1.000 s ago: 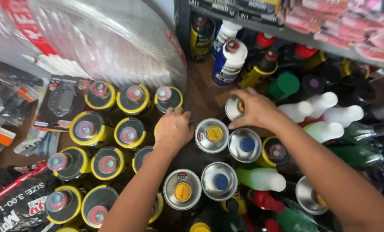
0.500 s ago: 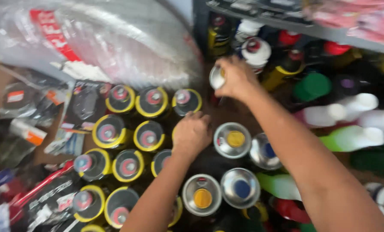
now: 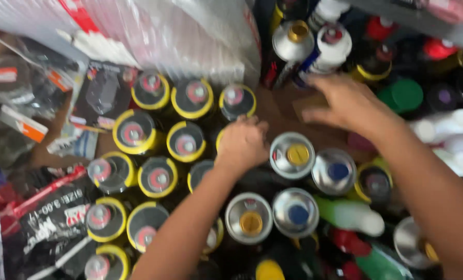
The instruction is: The person sits on the floor and organizes numerous bottles of automotive fluids and cleaning products. They pick up bottles, inspect them, and place them into neat rows on the floor, occasionally moving plastic bags and other items out of the way.
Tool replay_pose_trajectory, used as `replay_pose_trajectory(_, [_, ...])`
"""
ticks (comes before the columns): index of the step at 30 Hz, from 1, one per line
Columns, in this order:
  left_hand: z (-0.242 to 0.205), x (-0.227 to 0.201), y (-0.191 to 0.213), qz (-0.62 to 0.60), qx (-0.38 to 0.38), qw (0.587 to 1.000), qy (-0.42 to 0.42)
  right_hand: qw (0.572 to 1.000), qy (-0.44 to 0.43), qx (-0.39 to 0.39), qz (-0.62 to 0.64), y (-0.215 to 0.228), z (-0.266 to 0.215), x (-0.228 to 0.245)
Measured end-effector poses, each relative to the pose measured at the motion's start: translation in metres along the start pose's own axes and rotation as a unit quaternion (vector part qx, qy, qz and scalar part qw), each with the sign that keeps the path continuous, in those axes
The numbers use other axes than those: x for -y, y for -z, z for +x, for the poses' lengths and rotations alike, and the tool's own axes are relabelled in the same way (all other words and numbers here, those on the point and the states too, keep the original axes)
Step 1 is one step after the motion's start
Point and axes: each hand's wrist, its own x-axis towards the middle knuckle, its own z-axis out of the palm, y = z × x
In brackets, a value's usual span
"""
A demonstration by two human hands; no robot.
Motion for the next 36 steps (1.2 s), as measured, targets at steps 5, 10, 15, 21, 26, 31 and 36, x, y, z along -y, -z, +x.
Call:
replay_pose_trajectory(5, [0.001,0.0,0.03,-0.077,0.041,0.996,0.026,0.973,-0.052,0.22,-0.047,-0.026,-0.088,0.008])
replay_pose_trajectory(10, [-0.008,-0.042,0.05,-0.114,0.074,0.99,0.026,0.97,-0.098,0.16,-0.155,-0.106,-0.102,-0.012])
replay_pose_trajectory(15, [-0.001,-0.081,0.016,0.131,0.156,0.97,-0.131,0.986,-0.045,0.123,-0.106,-0.09,-0.109,-0.012])
replay_pose_trajectory(21, [0.021,-0.075,-0.014,0.182,0.131,0.967,-0.12,0.997,-0.026,0.05,-0.052,-0.106,-0.125,-0.032])
replay_pose_trajectory(26, [0.081,-0.032,-0.045,0.195,0.07,0.978,-0.01,0.994,-0.02,0.109,-0.019,-0.072,-0.135,-0.013])
replay_pose_trajectory(31, [0.099,-0.024,-0.059,0.227,-0.041,0.973,0.004,0.989,-0.029,0.144,-0.017,-0.069,-0.129,-0.011])
replay_pose_trajectory(36, [0.075,-0.044,-0.032,0.201,-0.061,0.973,0.098,0.995,-0.08,0.062,-0.008,-0.104,-0.112,-0.043])
